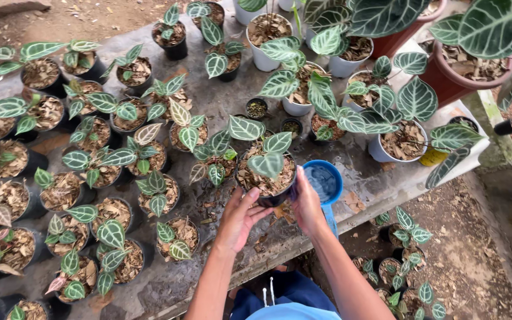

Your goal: The person wipes the leaves of several potted plants with a purple cloth. They pick up each pot, wipe the leaves, and place the pot back on the table.

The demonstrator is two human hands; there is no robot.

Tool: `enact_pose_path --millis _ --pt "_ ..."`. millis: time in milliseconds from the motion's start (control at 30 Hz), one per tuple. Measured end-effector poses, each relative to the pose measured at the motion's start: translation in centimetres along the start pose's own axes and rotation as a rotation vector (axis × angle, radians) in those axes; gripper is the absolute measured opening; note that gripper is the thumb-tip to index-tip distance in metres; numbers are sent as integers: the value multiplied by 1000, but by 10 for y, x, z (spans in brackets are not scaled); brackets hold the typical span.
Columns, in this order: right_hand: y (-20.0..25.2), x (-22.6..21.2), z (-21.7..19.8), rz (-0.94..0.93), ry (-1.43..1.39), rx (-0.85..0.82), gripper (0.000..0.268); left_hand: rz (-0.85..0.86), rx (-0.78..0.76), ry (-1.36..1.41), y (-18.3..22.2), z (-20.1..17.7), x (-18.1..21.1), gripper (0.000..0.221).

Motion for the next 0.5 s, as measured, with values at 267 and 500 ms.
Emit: enact_pose_path --millis 267,500 --pt "-37 16 -73 27 440 42 30 -103 -37 159 -3 -8 1 59" --pt "-54 -7 -104 -679 1851 -79 19 -143 -44 217 -2 -6 8 68"
Point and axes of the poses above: each hand's wrist, its own y-axis away from the middle knuckle, its own z-axis out of the palm, x = y × z, the point moved 3 cm from there along -y, towards the middle knuckle, and after that the axes turned 6 degrees about -z, right-handed, at the moved point
